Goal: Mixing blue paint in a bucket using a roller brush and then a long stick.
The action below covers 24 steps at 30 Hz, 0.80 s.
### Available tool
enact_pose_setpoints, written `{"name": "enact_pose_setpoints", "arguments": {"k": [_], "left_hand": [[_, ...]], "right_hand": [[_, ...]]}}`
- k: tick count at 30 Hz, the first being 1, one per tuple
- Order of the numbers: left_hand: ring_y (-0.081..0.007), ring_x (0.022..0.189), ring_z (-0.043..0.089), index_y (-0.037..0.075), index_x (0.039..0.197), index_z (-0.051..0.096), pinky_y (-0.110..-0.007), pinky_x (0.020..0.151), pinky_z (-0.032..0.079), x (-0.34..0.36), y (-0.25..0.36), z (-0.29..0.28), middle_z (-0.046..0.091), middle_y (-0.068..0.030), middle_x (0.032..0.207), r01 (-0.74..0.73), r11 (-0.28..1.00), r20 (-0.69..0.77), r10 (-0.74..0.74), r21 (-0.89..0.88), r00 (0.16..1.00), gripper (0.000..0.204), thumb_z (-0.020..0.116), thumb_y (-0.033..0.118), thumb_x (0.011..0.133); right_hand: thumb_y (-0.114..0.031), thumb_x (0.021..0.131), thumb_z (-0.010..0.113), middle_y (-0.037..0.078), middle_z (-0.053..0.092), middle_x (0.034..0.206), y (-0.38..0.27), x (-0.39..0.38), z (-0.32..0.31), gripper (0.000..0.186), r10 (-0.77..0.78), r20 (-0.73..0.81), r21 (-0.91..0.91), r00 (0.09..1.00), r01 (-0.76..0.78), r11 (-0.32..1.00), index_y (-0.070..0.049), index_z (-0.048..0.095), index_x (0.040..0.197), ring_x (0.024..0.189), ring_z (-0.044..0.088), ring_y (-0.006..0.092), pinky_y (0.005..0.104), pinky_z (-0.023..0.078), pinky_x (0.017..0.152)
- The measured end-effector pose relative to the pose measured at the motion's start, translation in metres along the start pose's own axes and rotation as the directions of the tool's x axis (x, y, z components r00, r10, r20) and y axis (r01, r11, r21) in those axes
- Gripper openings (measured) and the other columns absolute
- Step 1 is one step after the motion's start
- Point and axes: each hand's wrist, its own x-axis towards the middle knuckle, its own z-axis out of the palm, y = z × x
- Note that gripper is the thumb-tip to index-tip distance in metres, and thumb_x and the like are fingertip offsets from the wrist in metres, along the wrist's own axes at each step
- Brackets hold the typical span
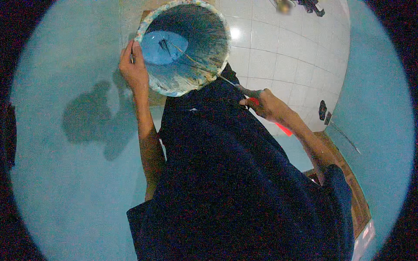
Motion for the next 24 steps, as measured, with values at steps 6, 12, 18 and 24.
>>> {"name": "enact_pose_setpoints", "arguments": {"k": [6, 12, 18, 24], "left_hand": [[-0.0275, 0.092, 0.062, -0.006, 0.111, 0.061, -0.034, 0.080, 0.047, -0.002, -0.011, 0.003, 0.064, -0.0186, 0.102, 0.073, 0.994, 0.023, -0.072, -0.085, 0.997, 0.035, 0.054, 0.023, 0.093], [-0.0281, 0.095, 0.062, -0.007, 0.112, 0.060, -0.035, 0.084, 0.046, -0.001, -0.023, 0.004, 0.064, -0.0214, 0.104, 0.061, 0.998, 0.015, -0.061, -0.015, 0.998, 0.036, 0.052, 0.023, 0.094], [-0.0291, 0.097, 0.061, -0.006, 0.112, 0.061, -0.035, 0.085, 0.045, -0.002, -0.029, 0.005, 0.064, -0.0221, 0.105, 0.026, 1.000, -0.001, -0.026, -0.001, 1.000, 0.036, 0.053, 0.023, 0.093], [-0.0282, 0.097, 0.062, -0.006, 0.112, 0.061, -0.035, 0.085, 0.045, -0.003, -0.023, 0.007, 0.065, -0.0210, 0.105, 0.035, 0.999, 0.003, -0.035, -0.031, 0.999, 0.037, 0.053, 0.024, 0.093]], "right_hand": [[-0.034, 0.092, 0.054, 0.021, 0.060, 0.066, 0.028, -0.001, 0.025, 0.046, -0.190, -0.153, -0.080, 0.970, 0.179, 0.981, -0.016, 0.046, 0.134, 0.055, 0.058, 0.0322, 0.0427, 0.046, 0.056], [-0.032, 0.092, 0.055, 0.022, 0.061, 0.081, 0.024, 0.010, 0.018, 0.047, -0.134, -0.149, 0.117, 0.980, 0.152, 0.981, -0.019, 0.044, 0.136, 0.072, 0.057, 0.0379, 0.0453, 0.046, 0.067], [-0.031, 0.092, 0.051, 0.023, 0.060, 0.070, 0.026, 0.017, 0.016, 0.048, -0.212, -0.203, -0.106, 0.956, 0.194, 0.975, -0.018, 0.042, 0.137, 0.063, 0.061, 0.0392, 0.0464, 0.049, 0.059], [-0.024, 0.091, 0.054, 0.022, 0.059, 0.067, 0.015, 0.006, 0.015, 0.050, -0.030, -0.132, -0.031, 0.991, 0.026, 0.999, -0.020, 0.039, 0.139, 0.053, 0.056, 0.0346, 0.0435, 0.045, 0.056]]}}
